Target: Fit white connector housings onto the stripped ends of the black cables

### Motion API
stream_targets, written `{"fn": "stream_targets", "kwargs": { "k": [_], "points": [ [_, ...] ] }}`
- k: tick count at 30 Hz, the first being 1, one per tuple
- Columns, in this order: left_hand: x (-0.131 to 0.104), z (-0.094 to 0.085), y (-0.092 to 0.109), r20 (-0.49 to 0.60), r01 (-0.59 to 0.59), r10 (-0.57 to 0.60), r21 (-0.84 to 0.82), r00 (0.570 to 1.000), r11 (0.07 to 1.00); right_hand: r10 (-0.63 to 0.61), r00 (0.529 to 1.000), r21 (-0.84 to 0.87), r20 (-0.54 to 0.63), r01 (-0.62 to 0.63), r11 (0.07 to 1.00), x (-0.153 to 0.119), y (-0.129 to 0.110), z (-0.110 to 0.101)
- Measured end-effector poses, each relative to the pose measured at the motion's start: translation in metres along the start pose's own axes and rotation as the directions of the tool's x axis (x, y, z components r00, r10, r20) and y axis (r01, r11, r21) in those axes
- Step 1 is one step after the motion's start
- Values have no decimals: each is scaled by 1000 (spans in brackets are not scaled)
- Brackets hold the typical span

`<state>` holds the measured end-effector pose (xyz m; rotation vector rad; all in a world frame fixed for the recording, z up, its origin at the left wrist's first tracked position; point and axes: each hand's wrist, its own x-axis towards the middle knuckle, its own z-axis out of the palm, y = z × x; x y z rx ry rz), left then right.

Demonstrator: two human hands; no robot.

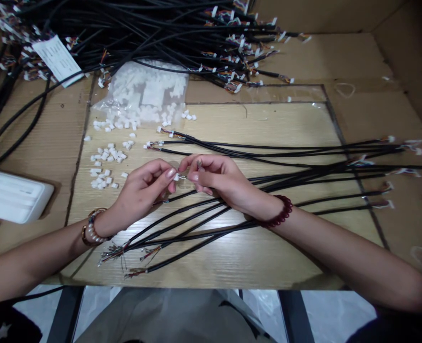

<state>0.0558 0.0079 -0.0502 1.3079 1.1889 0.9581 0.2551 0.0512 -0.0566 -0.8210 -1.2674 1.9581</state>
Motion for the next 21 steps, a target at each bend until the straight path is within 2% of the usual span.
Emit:
{"fn": "stream_targets", "kwargs": {
  "k": [6, 12, 16, 21],
  "points": [
    [-1, -6, 3, 137, 36, -30, -42, 990, 998, -54, 998, -26, 17, 54, 998, -3, 0, 1],
    [4, -14, 1, 259, 263, -205, -218, 944, 940, -76, 995, -37, -63, 74, 997, -4, 0, 1],
    [9, -14, 1, 279, 286, -209, -271, 937, 919, -109, 991, -48, -83, 105, 993, -2, -1, 1],
    [9, -11, 0, 243, 303, -221, -381, 944, 874, -214, 976, -199, -47, 201, 959, -3, -1, -1]
  ]
}}
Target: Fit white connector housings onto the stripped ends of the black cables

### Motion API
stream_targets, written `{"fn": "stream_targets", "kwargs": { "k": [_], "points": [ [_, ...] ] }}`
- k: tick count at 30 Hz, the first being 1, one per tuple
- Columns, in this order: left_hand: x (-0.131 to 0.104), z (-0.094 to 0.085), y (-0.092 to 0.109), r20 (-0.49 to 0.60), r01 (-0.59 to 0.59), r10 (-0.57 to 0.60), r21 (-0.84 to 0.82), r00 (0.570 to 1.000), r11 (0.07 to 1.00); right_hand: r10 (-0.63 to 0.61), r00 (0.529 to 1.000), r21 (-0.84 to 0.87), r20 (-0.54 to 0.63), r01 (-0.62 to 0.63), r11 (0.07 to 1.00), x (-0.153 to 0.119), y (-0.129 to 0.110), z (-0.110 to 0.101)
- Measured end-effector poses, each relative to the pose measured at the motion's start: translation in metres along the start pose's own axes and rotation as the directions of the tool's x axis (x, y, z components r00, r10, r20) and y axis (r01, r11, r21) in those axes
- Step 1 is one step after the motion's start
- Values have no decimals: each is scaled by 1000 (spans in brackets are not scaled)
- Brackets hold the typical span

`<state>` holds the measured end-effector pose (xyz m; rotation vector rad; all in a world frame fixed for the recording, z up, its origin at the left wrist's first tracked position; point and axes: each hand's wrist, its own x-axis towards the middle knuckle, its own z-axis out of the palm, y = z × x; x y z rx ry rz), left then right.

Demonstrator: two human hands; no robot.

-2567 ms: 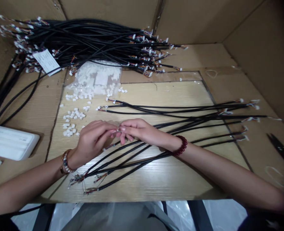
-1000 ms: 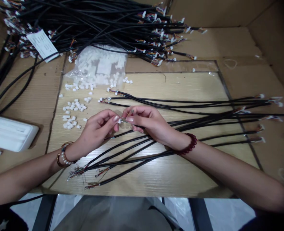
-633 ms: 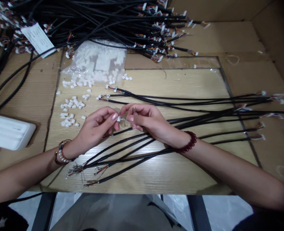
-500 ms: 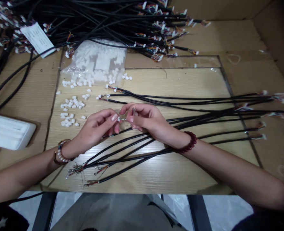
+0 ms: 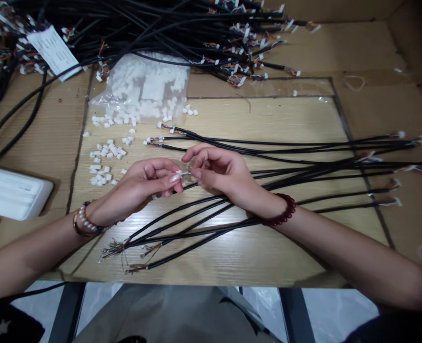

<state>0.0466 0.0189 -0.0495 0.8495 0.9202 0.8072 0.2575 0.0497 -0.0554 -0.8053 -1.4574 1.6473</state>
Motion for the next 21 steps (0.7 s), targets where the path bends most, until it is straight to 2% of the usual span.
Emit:
{"fn": "stream_targets", "kwargs": {
  "k": [11, 21],
  "points": [
    [-2, 0, 0, -24, 4, -3, 21, 1000, 1000, -72, 997, -135, 15, 73, 988, -1, 1, -1],
    [-3, -3, 1, 26, 40, -40, -9, 999, 999, -252, 966, -232, 62, 260, 937, 0, 8, -4]
  ]
}}
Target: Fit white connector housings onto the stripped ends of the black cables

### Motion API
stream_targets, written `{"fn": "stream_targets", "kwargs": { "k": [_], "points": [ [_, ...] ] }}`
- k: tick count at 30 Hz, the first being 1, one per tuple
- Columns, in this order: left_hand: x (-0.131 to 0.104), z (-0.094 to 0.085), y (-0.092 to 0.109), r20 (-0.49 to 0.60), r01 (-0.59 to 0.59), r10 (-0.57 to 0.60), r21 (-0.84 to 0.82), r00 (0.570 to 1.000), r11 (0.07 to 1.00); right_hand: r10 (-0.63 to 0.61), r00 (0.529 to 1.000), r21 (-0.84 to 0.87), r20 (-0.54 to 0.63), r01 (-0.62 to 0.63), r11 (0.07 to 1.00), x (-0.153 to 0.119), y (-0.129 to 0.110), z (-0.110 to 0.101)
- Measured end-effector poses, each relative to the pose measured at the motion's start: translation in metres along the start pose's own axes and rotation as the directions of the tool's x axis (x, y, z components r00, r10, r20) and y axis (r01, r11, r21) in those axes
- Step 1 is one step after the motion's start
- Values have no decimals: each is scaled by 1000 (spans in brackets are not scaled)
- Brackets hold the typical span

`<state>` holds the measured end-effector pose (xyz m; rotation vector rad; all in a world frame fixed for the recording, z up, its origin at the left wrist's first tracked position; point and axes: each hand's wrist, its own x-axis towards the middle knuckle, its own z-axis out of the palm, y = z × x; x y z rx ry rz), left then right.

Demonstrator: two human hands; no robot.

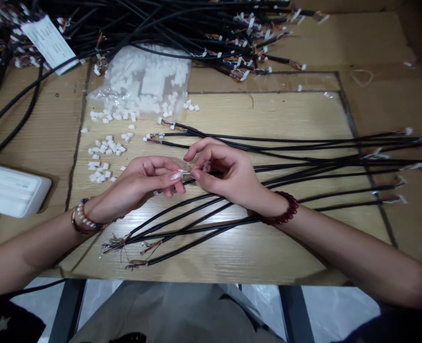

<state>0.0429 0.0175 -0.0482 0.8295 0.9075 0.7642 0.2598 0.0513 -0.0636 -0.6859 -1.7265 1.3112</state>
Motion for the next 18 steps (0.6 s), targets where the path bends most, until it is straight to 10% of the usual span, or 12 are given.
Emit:
{"fn": "stream_targets", "kwargs": {
  "k": [18],
  "points": [
    [-1, 1, 7, 38, 60, -59, -52, 998, 997, -284, 959, -223, 5, 277, 935, -1, 1, 0]
  ]
}}
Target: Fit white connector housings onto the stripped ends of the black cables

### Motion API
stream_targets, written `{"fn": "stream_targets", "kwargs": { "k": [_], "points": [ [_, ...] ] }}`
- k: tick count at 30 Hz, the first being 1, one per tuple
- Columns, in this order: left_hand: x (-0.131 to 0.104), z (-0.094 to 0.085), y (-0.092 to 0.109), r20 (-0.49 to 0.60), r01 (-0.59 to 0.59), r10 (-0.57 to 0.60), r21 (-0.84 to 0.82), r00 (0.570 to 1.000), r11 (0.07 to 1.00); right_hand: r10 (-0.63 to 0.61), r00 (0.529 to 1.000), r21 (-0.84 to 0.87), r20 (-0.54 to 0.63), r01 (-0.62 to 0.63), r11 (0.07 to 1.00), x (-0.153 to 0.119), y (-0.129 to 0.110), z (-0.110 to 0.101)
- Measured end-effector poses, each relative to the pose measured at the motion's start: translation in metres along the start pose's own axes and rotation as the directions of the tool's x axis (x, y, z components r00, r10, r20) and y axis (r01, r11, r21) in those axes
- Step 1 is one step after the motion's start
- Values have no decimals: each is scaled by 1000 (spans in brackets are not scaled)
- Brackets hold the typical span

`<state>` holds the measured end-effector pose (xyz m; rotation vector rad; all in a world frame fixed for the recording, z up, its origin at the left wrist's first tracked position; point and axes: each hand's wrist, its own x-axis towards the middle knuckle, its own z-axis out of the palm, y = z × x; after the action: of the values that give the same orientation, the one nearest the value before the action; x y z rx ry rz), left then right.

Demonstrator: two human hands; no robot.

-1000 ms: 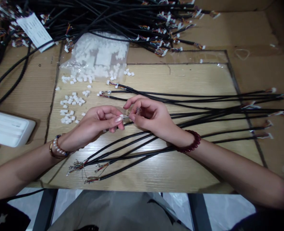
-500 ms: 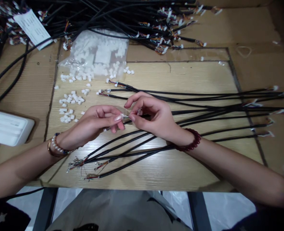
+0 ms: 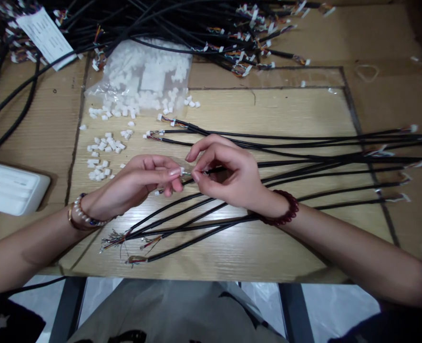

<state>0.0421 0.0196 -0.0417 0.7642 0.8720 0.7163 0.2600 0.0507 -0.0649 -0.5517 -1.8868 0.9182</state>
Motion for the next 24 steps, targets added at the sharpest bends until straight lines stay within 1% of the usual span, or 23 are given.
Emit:
{"fn": "stream_targets", "kwargs": {
  "k": [4, 11, 14, 18, 21, 24],
  "points": [
    [1, 3, 0, -32, 10, -10, -15, 999, 1000, -67, 998, -75, 0, 67, 995, -1, 1, 0],
    [-1, 6, -3, -79, -17, 15, -19, 997, 1000, -147, 989, -213, 3, 145, 966, -6, -1, 0],
    [-1, 8, -4, -95, -33, 30, -37, 995, 999, -226, 973, -282, 51, 231, 931, -7, -1, -1],
    [-1, 10, -3, -108, -43, 36, -63, 994, 997, -328, 933, -394, 149, 360, 846, -8, 3, -5],
    [-1, 12, -2, -117, -31, 23, -64, 993, 997, -354, 917, -447, 185, 400, 800, -10, 5, -5],
    [-2, 11, -3, -126, -33, 26, -58, 992, 998, -351, 915, -461, 199, 403, 790, -11, 7, -5]
  ]
}}
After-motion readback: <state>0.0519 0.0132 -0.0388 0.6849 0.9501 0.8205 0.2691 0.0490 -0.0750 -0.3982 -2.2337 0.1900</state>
